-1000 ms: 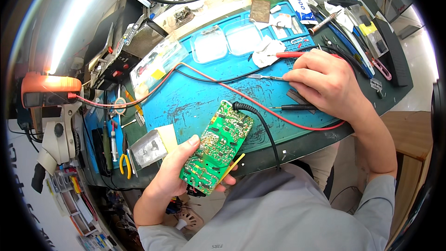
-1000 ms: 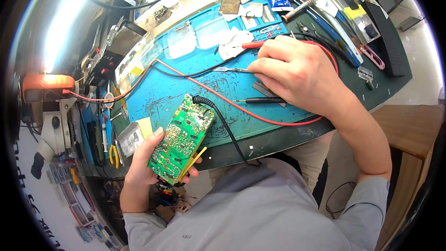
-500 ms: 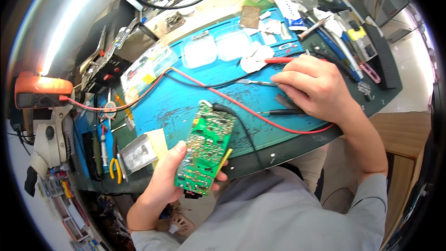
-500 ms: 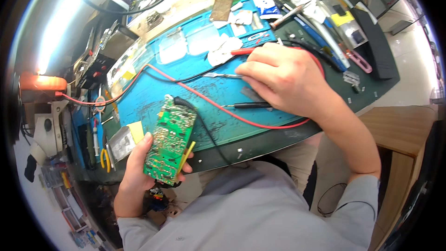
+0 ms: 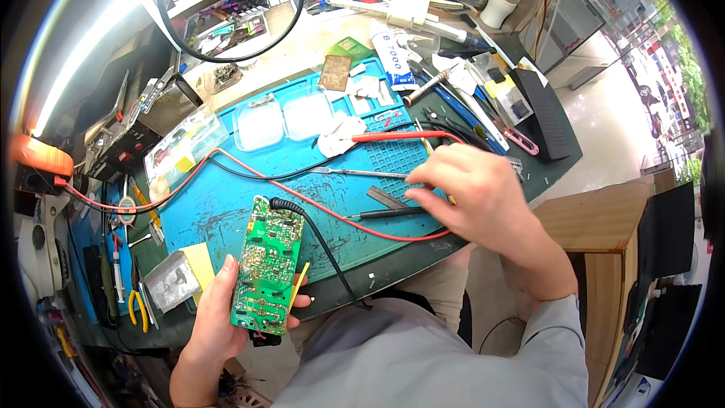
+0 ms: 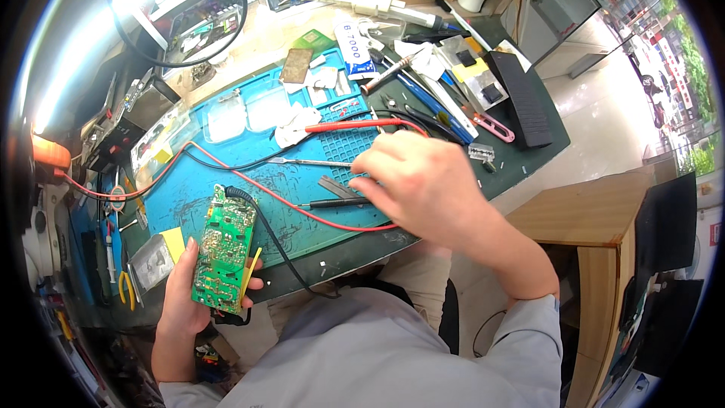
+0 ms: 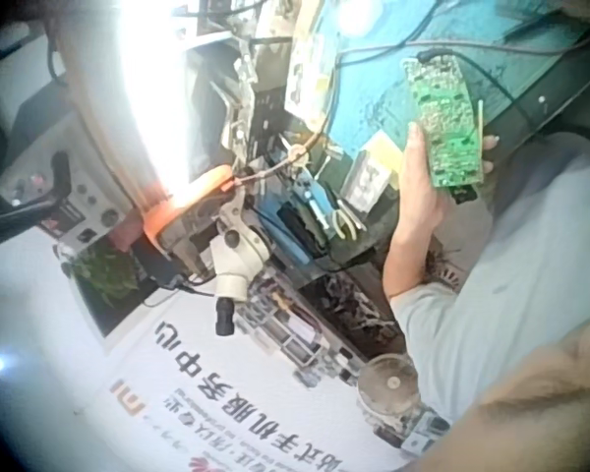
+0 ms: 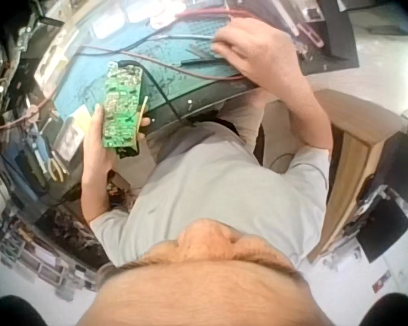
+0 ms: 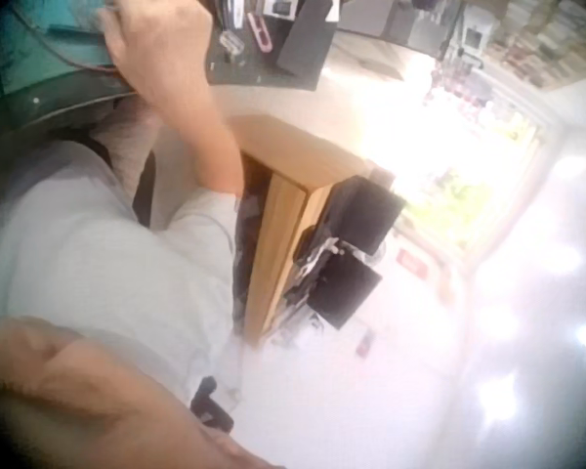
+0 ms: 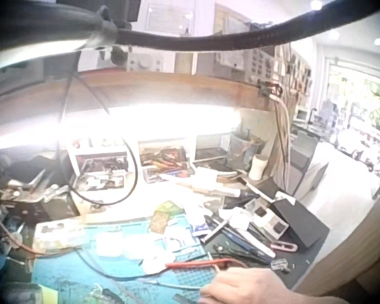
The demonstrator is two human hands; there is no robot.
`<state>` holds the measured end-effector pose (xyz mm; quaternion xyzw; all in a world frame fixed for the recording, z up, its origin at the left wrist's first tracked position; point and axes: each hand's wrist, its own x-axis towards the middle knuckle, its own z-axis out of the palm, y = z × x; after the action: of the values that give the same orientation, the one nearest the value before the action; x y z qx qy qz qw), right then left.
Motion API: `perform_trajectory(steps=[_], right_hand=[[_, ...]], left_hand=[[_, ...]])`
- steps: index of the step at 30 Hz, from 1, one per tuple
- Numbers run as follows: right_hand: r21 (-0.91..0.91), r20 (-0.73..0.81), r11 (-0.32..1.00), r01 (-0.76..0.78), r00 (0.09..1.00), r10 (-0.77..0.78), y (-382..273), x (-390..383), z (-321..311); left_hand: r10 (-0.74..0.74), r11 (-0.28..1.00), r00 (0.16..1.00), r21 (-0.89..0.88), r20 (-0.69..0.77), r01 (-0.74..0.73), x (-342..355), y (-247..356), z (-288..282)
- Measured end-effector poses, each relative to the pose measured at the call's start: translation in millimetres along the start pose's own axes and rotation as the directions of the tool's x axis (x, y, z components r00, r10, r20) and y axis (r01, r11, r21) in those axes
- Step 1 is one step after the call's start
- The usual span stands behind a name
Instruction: The person uses a multimeter to test various points on a green circuit board and a yellow power supply unit. They probe different components on the board and the power supply, checking for electrical continuity or voltage. The person flips the circuit board over to access the other side and continues testing.
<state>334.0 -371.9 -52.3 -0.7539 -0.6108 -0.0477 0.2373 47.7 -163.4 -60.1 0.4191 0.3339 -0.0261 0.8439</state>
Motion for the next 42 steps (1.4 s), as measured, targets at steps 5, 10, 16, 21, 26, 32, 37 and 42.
perform_trajectory(steps=[5,10,16,21,26,32,37,42], right_hand=[[-0.071,0.096,0.997,-0.029,0.995,0.036,-6.9,2.8,7.9],[-0.085,-0.32,0.932,-0.352,0.896,0.309,20.0,-2.0,-17.0],[-0.081,-0.148,0.957,-0.279,0.953,0.265,20.3,-16.3,-15.4],[-0.013,-0.134,1.0,-0.023,0.991,0.021,3.8,2.2,10.9],[-0.196,-0.08,0.962,-0.189,0.981,0.176,0.5,9.7,17.5],[-0.387,-0.099,0.899,-0.205,0.979,0.18,-1.6,2.3,15.5],[-0.436,-0.077,0.877,-0.203,0.979,0.188,0.3,6.3,10.1],[-0.185,-0.075,0.931,-0.313,0.949,0.305,1.4,-1.0,-8.4]], left_hand=[[0.056,0.998,0.998,-0.015,-0.008,-0.056,-2.8,-6.1,-2.9],[0.129,0.992,0.991,0.0,-0.033,-0.129,-1.7,-12.8,-2.1],[0.131,0.991,0.991,-0.023,0.036,-0.13,-0.7,-12.0,-5.2],[0.14,0.99,0.985,-0.016,0.104,-0.139,1.5,-10.3,-7.4],[0.14,0.99,0.984,-0.016,0.113,-0.139,-1.7,-9.1,-8.6],[0.085,0.996,0.977,-0.057,0.193,-0.075,1.2,-2.0,-8.1],[0.082,0.996,0.974,-0.056,0.212,-0.072,2.1,-2.7,-12.5],[0.081,0.995,0.97,-0.07,0.23,-0.067,2.3,-3.1,-15.6]])
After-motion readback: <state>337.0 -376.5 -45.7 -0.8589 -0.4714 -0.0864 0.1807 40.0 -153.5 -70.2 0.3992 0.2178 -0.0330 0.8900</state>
